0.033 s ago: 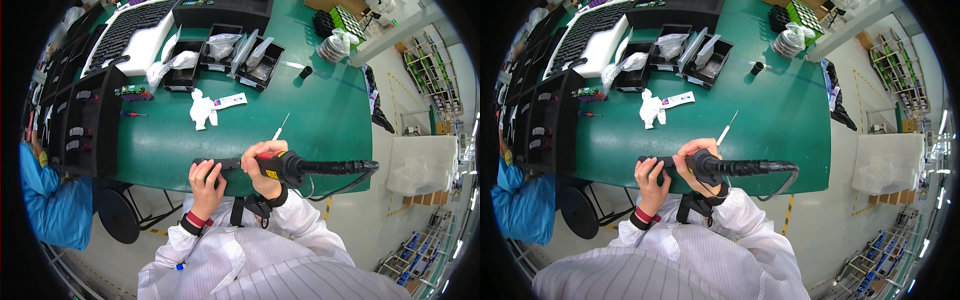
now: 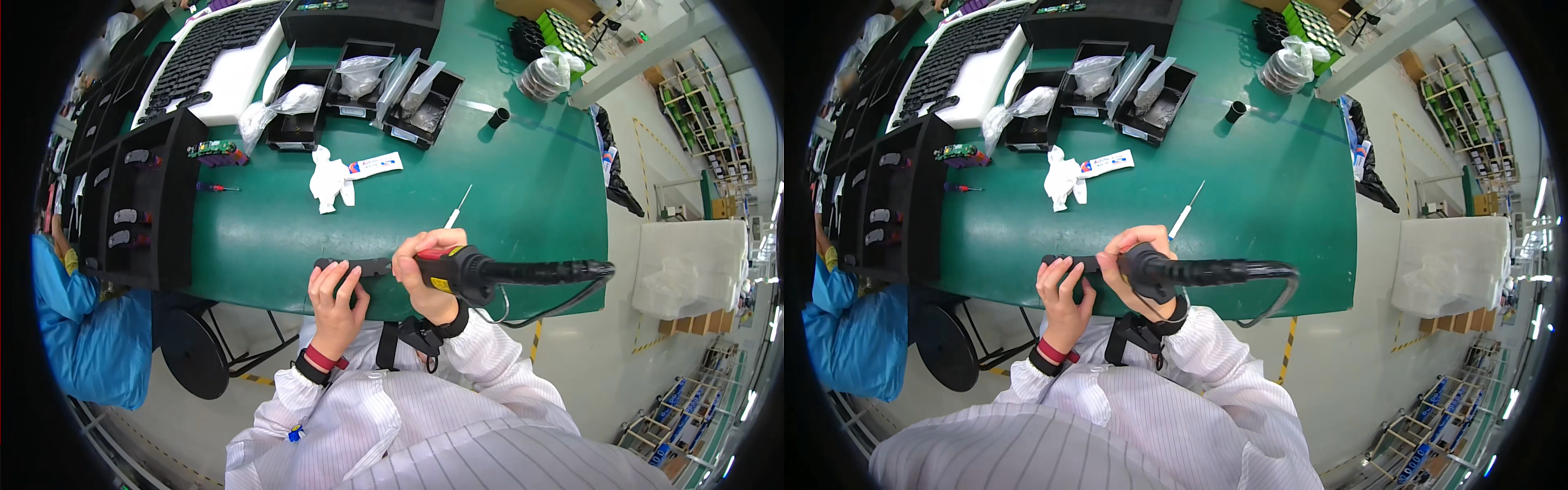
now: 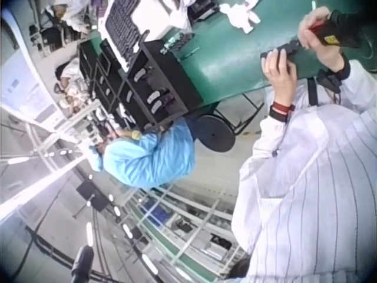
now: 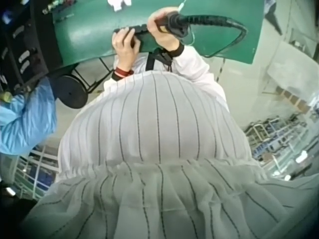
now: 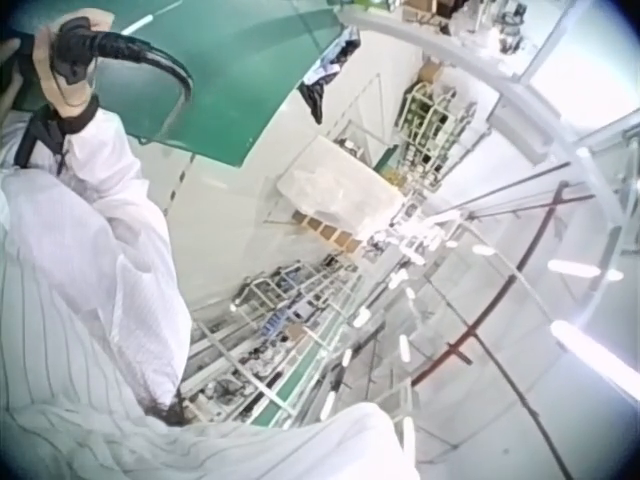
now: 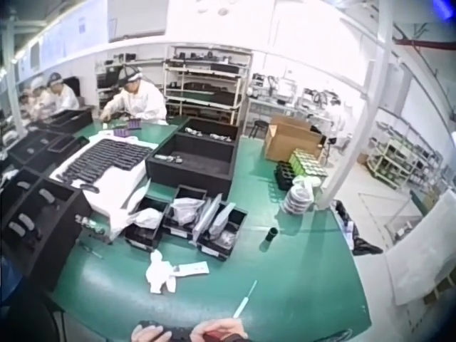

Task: The person fits a black plastic cover onto a purple battery pack, uses a small tool to adjust the assembly, and then uses a power screwdriver to drive screws into the cover.

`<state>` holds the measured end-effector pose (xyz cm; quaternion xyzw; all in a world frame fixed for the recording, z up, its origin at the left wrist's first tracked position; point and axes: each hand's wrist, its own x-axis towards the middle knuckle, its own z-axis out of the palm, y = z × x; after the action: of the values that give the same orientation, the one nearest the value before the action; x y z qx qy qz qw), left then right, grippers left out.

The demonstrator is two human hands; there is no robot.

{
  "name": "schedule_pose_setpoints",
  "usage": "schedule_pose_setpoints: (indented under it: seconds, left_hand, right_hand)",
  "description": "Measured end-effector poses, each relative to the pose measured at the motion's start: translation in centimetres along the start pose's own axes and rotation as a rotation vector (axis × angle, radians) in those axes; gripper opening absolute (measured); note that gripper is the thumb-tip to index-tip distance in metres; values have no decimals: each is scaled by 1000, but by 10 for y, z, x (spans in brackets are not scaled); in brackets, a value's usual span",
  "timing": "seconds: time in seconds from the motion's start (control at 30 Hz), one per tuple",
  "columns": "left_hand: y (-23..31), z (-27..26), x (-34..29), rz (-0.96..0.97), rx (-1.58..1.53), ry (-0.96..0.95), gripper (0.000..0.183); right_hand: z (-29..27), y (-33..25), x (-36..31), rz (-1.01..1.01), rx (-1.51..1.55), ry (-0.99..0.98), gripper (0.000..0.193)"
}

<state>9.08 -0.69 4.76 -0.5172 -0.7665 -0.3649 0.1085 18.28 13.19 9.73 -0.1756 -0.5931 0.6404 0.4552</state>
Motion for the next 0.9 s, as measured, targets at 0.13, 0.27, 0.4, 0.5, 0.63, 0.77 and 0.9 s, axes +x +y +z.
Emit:
schedule_pose_setpoints:
  seconds: [0.13,0.27,0.4,0.5,0.63,0.77,0.9]
  left_hand:
    - [1,-2,-2,6,1,-25,54]
    - [5,-7,1,-1,38,-71,54]
    - [13,-19,4,-24,47,-132,55]
    - [16,-24,5,-37,53,-162,56]
    - [16,-24,9,-34,12,-185,55]
    - [15,-26,13,-14,8,-200,55]
    - [10,-28,17,11,-8,-213,56]
  right_hand:
    - [7,-4,4,9,75,5,41]
    - [-4,-12,11,-30,146,74,37]
    - [-16,-11,32,-232,224,213,22]
    - [-12,1,29,-19,317,303,25]
    - [-13,13,22,26,356,317,22]
    - [-12,10,21,39,360,299,22]
    - [-11,8,14,56,384,300,21]
